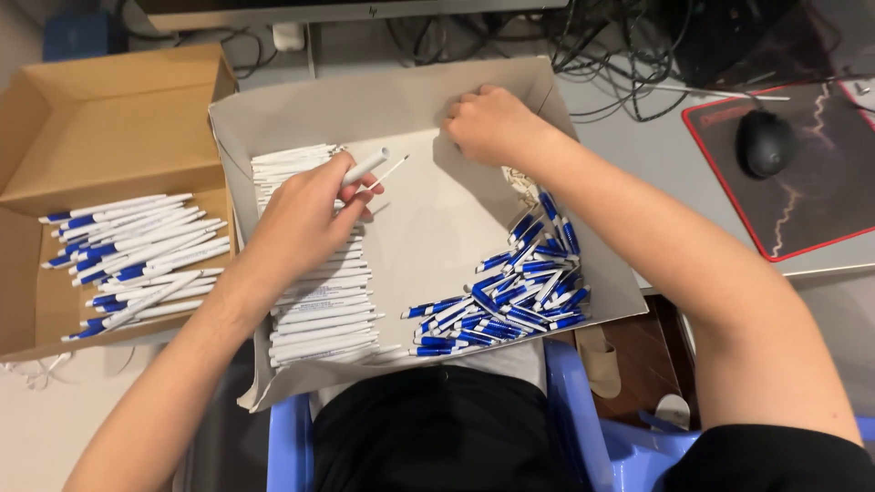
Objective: Assembling pens by inserting ink refills into barrels and attaching caps.
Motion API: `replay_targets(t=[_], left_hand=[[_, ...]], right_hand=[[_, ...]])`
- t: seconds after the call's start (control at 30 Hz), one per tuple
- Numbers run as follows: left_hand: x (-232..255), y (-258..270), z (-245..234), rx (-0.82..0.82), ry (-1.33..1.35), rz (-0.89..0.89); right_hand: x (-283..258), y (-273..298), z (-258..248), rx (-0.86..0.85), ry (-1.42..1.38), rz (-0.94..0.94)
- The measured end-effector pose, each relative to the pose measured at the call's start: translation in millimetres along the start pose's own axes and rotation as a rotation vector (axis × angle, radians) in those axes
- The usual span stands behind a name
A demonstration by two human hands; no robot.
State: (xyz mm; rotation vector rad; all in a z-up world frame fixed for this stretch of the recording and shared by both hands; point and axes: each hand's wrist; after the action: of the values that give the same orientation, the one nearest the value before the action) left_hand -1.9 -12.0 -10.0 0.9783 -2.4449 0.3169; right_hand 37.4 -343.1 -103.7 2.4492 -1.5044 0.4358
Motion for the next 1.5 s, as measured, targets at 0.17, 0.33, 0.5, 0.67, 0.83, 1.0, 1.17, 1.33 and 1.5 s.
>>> replay_targets(t=[0.17,0.33,0.5,0.67,0.83,1.0,1.17,1.33,1.5], left_hand=[[-4,-1,1,-0.019,-0.042,-0.020],[-9,-1,7,-0.051,-0.120,-0.008],[-5,8,3,0.020,-0.102,0.062],[6,19,-12,0.046,-0.100,0.056],[9,25,-11,0.035,-0.103,0.043],[7,23,-10,0.018,-0.049,0.037],[11,19,-12,-0.004,-0.050,0.030],[12,15,-14,-0.002,0.026,0.046],[23,23,-19,-0.025,0.014,0.065]], right_hand=[[-1,4,-10,-0.038,-0.009,0.021],[-4,7,-9,-0.063,-0.024,0.037],[-11,18,-39,-0.024,-0.098,0.129],[-6,30,-85,-0.048,-0.429,0.220],[-15,47,-105,-0.045,-0.616,0.249],[-26,67,-113,-0.043,-0.574,0.315],[-36,81,-104,0.001,-0.510,0.339],[-44,87,-118,0.053,-0.559,0.373],[-61,99,-153,0.094,-0.880,0.363]])
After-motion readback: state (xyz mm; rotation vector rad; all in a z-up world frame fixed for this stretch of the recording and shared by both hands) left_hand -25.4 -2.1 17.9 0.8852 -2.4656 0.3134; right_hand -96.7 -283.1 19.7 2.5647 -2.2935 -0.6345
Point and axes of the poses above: each hand's wrist, its own y-axis away from the middle knuckle, its own z-axis out of the palm, x = y × z, and after that the axes turned 8 degrees about -y, right-handed
